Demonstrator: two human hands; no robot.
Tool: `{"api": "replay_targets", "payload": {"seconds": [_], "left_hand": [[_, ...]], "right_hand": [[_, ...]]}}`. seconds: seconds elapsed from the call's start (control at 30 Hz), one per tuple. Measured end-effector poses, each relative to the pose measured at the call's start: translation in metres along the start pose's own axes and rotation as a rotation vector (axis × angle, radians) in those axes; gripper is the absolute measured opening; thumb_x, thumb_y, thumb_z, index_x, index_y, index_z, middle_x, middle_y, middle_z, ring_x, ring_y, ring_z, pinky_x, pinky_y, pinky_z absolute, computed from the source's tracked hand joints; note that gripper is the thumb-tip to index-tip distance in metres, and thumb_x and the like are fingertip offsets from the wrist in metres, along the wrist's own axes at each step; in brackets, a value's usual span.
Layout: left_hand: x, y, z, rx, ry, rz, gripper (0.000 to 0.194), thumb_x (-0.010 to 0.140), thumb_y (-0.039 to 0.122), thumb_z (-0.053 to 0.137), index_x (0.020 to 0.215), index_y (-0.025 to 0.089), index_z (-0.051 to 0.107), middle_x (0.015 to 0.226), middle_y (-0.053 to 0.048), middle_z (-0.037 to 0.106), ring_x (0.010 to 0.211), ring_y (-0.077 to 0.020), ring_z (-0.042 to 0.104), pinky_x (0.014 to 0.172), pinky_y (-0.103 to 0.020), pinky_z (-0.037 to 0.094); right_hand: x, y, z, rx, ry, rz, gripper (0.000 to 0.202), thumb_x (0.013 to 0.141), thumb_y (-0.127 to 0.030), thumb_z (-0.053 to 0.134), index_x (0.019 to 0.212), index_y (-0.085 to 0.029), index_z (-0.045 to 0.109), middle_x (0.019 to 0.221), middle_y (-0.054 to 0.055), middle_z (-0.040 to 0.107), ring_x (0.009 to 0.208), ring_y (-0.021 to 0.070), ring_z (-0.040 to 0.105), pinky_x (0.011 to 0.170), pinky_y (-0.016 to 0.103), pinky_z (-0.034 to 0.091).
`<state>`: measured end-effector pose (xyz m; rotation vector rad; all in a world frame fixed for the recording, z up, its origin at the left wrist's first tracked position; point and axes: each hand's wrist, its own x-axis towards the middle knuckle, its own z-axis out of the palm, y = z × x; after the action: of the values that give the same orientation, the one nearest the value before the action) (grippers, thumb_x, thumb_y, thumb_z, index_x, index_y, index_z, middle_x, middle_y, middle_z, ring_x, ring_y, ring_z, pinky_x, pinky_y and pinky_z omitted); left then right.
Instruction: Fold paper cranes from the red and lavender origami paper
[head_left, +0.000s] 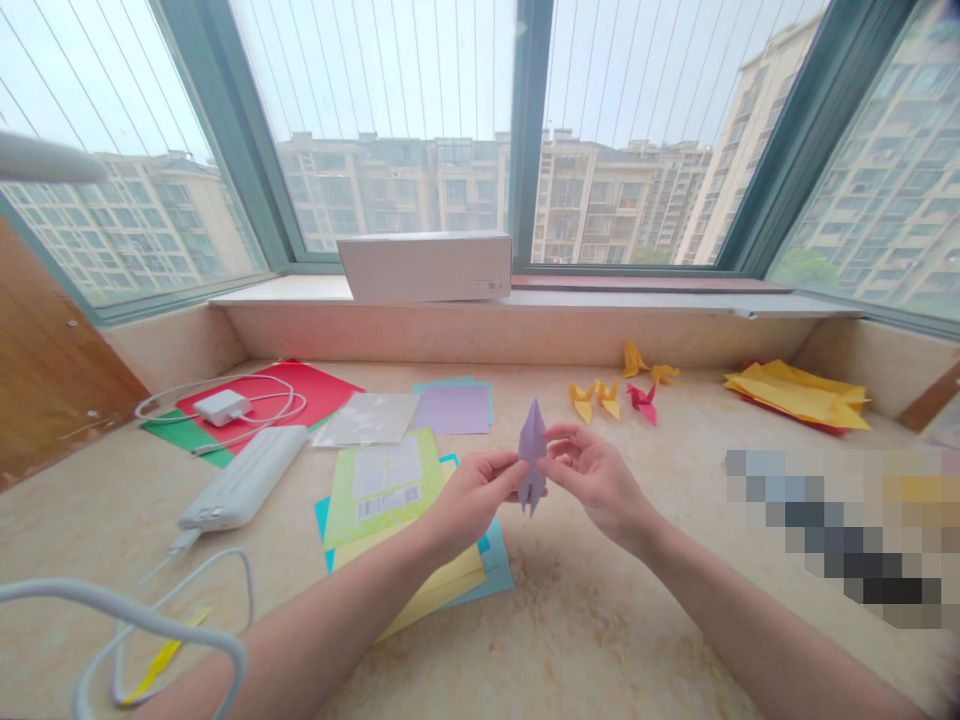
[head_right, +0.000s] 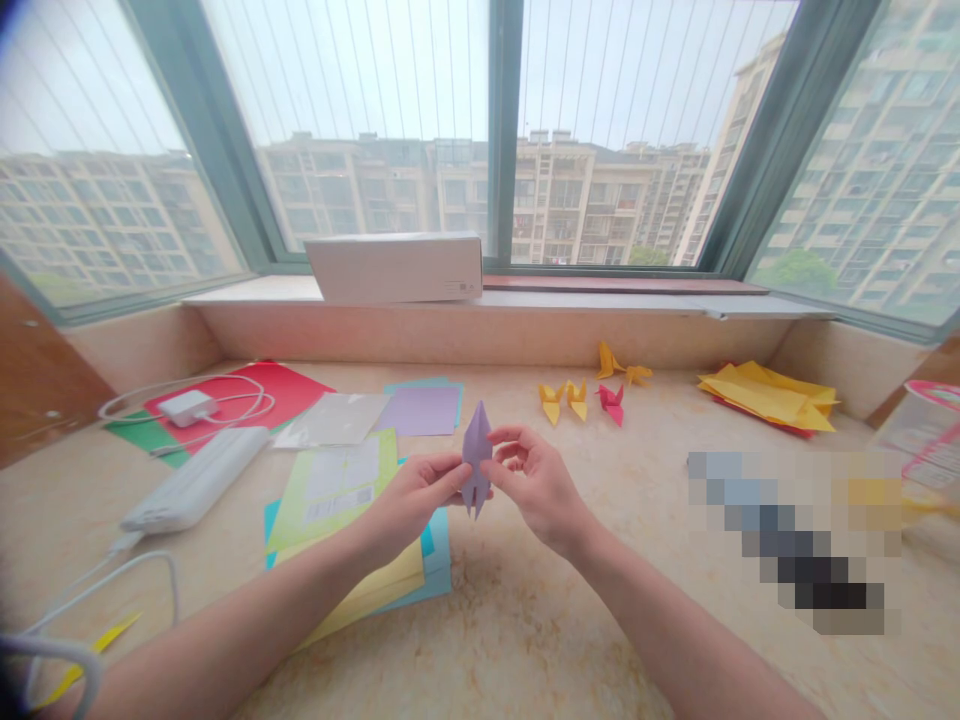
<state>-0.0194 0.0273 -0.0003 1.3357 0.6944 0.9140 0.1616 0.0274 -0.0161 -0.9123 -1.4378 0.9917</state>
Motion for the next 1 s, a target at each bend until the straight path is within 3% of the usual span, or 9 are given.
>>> {"api": "replay_targets", "payload": {"seconds": [0.13,0.37,0.53,0.77,1.0], "left_hand": [[-0.0002,0.0016,0.0007,-0.002,-0.019,-0.001,0.04,0.085,0.047,0.071,0.104,0.012,0.073,0.091,-0.011,0.074,0.086,-0.0219,0.07,0.084,-0.038,0.056],[0.0004,-0.0016,-0.0003,-0.039,-0.029,-0.02,0.041,0.085,0.046,0.071,0.109,0.012,0.07,0.092,-0.01,0.073,0.088,-0.0225,0.07,0.086,-0.04,0.056],[0.0012,-0.002,-0.0019,0.002,-0.029,-0.005,0.039,0.084,0.047,0.072,0.104,0.013,0.073,0.091,-0.01,0.073,0.087,-0.0212,0.068,0.085,-0.037,0.054],[0.0009,0.0006,-0.0011,0.002,-0.008,-0.03,0.041,0.084,0.047,0.072,0.106,0.013,0.074,0.09,-0.01,0.074,0.086,-0.0217,0.069,0.082,-0.037,0.055],[0.0007,-0.0031,-0.0029,0.041,-0.034,-0.015,0.04,0.085,0.05,0.069,0.098,0.012,0.074,0.084,-0.009,0.072,0.08,-0.0202,0.067,0.08,-0.036,0.054]], "right_hand": [[-0.0001,-0.0028,0.0,0.03,-0.006,-0.004,0.05,0.078,-0.035,0.076,0.124,-0.024,0.058,0.103,0.005,0.064,0.08,0.0156,0.061,0.066,0.029,0.053],[-0.0031,-0.0041,0.0023,-0.127,0.034,-0.078,0.033,0.084,-0.032,0.071,0.115,-0.023,0.069,0.104,0.006,0.065,0.077,0.0154,0.061,0.069,0.031,0.054],[-0.0032,0.001,0.0022,-0.122,0.033,-0.062,0.054,0.084,-0.03,0.07,0.136,-0.024,0.057,0.104,0.006,0.065,0.079,0.0159,0.062,0.068,0.031,0.054],[-0.008,0.0015,0.0029,-0.374,0.04,-0.236,0.045,0.091,-0.026,0.061,0.136,-0.03,0.059,0.11,0.006,0.061,0.077,0.0154,0.06,0.07,0.032,0.055],[-0.0082,0.0025,0.0033,-0.411,0.066,-0.3,0.046,0.093,-0.026,0.06,0.138,-0.028,0.054,0.107,0.006,0.061,0.079,0.017,0.061,0.072,0.035,0.054]]}}
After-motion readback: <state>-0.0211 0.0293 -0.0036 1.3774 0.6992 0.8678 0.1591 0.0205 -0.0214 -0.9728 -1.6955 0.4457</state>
